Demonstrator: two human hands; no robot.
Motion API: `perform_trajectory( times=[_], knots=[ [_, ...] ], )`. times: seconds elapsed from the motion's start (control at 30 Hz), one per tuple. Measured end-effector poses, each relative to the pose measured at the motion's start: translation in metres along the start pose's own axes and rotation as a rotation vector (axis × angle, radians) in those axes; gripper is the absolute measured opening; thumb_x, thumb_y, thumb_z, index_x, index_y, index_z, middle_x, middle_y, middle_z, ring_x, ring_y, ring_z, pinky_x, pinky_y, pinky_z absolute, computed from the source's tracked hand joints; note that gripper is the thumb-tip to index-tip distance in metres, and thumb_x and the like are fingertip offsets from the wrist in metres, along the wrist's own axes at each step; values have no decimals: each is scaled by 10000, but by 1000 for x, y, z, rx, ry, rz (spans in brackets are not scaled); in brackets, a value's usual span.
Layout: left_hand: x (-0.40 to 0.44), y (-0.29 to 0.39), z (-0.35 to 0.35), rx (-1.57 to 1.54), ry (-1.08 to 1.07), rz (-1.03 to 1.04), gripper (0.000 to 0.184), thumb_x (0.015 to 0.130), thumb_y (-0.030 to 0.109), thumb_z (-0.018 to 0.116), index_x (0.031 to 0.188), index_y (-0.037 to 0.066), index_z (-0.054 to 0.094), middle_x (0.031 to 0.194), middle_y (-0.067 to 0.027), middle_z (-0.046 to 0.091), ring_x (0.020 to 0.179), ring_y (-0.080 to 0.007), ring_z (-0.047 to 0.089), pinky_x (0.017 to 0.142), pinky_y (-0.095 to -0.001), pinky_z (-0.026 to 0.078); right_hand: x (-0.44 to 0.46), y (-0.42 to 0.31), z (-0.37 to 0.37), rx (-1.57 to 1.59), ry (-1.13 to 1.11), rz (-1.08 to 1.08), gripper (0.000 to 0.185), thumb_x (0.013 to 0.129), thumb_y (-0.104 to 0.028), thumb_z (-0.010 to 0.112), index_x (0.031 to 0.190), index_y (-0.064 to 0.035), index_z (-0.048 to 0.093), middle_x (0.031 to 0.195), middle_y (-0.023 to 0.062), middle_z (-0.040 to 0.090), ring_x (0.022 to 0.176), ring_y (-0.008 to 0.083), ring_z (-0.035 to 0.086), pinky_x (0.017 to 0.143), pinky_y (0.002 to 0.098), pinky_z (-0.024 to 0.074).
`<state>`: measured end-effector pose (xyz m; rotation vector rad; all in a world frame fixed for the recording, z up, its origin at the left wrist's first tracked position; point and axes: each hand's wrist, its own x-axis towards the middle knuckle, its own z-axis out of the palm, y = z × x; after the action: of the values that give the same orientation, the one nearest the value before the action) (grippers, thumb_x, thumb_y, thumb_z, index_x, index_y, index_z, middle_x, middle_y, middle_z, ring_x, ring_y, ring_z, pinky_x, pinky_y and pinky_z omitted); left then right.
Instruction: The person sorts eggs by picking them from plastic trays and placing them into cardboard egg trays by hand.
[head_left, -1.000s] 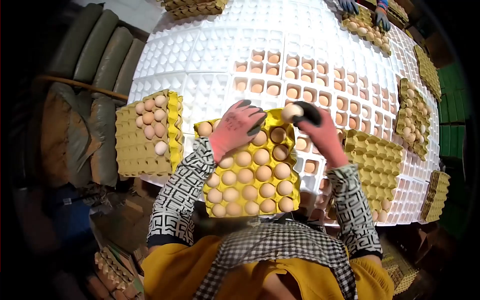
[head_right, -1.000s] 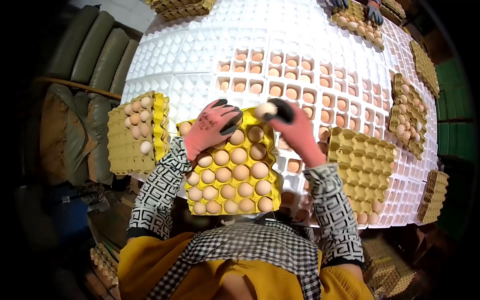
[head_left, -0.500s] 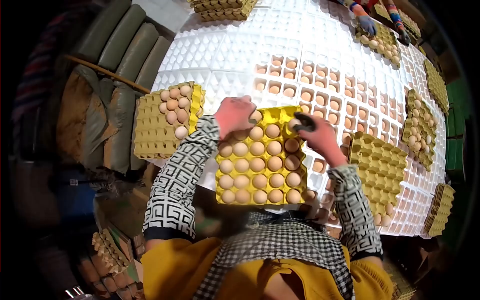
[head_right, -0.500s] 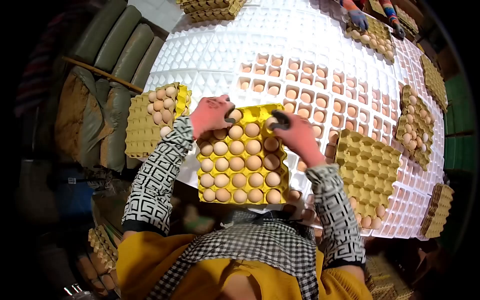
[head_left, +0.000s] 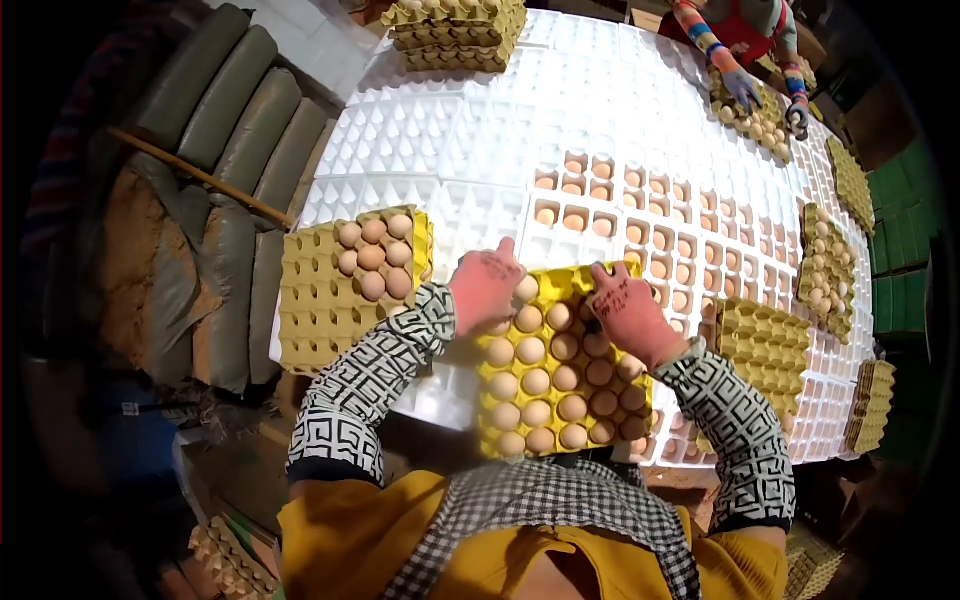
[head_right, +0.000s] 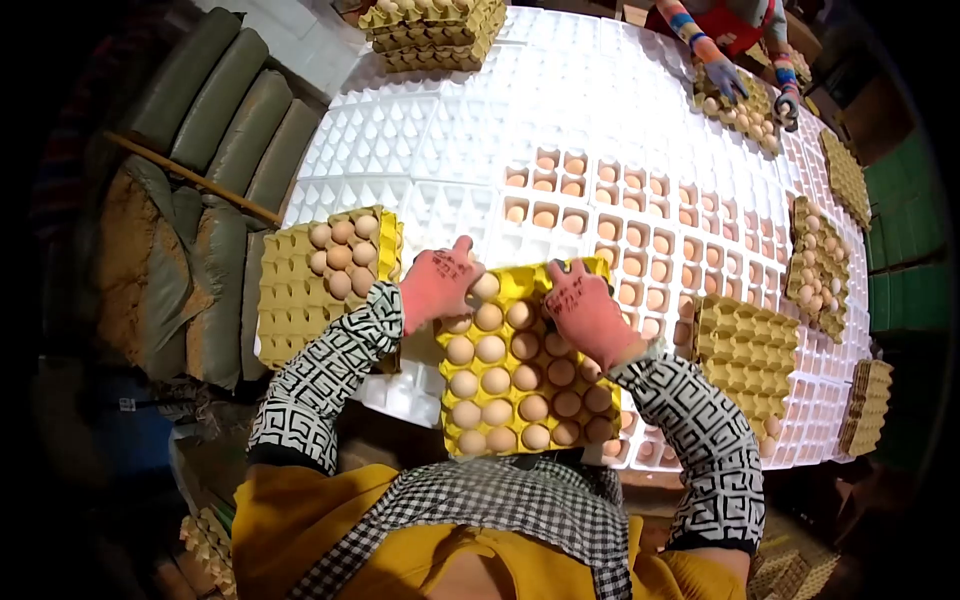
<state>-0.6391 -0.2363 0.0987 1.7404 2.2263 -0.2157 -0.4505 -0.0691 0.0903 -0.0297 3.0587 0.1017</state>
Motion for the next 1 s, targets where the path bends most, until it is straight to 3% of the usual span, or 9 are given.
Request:
perform_trajectory(
  times=[0.17, 0.27, 0.4, 0.57, 0.63, 0.8, 0.87, 0.93, 1.0],
  knots=[
    [5, -25, -3, -255, 169, 52, 411, 734, 432, 769, 975, 104, 709, 1120, -116, 563, 926, -246, 653, 761, -384, 536, -2, 40, 0, 526, 11, 192, 398, 670, -220, 804, 1060, -205, 725, 1232, 120, 567, 1032, 300, 607, 839, 386, 512],
    [22, -62, -7, -789, 332, -185, 445, 754, 407, 786, 1063, 96, 707, 1184, -117, 595, 1000, -284, 647, 864, -364, 520, 23, 80, 4, 1665, 187, 658, 355, 757, -218, 783, 1065, -55, 714, 921, 39, 664, 735, 132, 620, 625, 264, 513],
    [113, -126, 15, -694, 675, -446, 403, 767, 362, 773, 1057, 91, 705, 1048, -105, 623, 990, -277, 626, 877, -373, 501, 147, 106, 17, 1574, 394, 726, 313, 883, -251, 693, 1076, -4, 710, 762, -13, 612, 632, 47, 527, 534, 216, 460],
    [170, -153, 45, -573, 299, -521, 530, 791, 411, 719, 1243, 150, 627, 1217, -152, 532, 1117, -343, 586, 958, -415, 490, 288, 107, 88, 938, 300, 737, 445, 792, -415, 702, 1151, -153, 709, 1109, 129, 640, 1011, 282, 633, 851, 391, 517],
    [179, -170, 46, -804, 496, -534, 533, 791, 369, 726, 1227, 76, 631, 1185, -165, 570, 1110, -341, 588, 927, -405, 497, 298, 104, 89, 669, 9, 654, 501, 806, -439, 667, 1236, -180, 658, 1237, 141, 586, 1111, 321, 612, 920, 411, 506],
    [209, -230, 44, -763, 1342, -760, 335, 850, 208, 675, 1127, 21, 650, 1128, -192, 616, 1053, -362, 583, 915, -414, 478, 323, 108, 82, 705, 519, 561, 429, 848, -431, 647, 1147, -125, 678, 1198, 150, 615, 1065, 340, 615, 902, 413, 504],
    [223, -241, 65, -637, 1224, -655, 287, 858, 161, 623, 1122, 55, 652, 1185, -183, 601, 1104, -368, 552, 984, -431, 436, 342, 102, 78, 1271, 504, 472, 406, 853, -386, 651, 1133, -92, 667, 1125, 169, 638, 1057, 352, 610, 892, 418, 499],
    [230, -248, 103, -620, 892, -527, 329, 868, 169, 597, 1184, 82, 632, 1232, -160, 595, 1189, -367, 520, 1029, -433, 410, 373, 79, 108, 1282, 797, 390, 374, 858, -339, 643, 1117, -71, 667, 1065, 176, 653, 1031, 361, 609, 880, 424, 495],
    [223, -236, 120, -244, 817, -582, 428, 882, 163, 571, 1306, 106, 568, 1291, -124, 596, 1245, -301, 523, 1080, -434, 369, 376, 69, 128, 897, 463, 279, 421, 883, -257, 629, 1253, -57, 604, 1192, 198, 635, 1099, 324, 617, 946, 363, 476]
  ],
)
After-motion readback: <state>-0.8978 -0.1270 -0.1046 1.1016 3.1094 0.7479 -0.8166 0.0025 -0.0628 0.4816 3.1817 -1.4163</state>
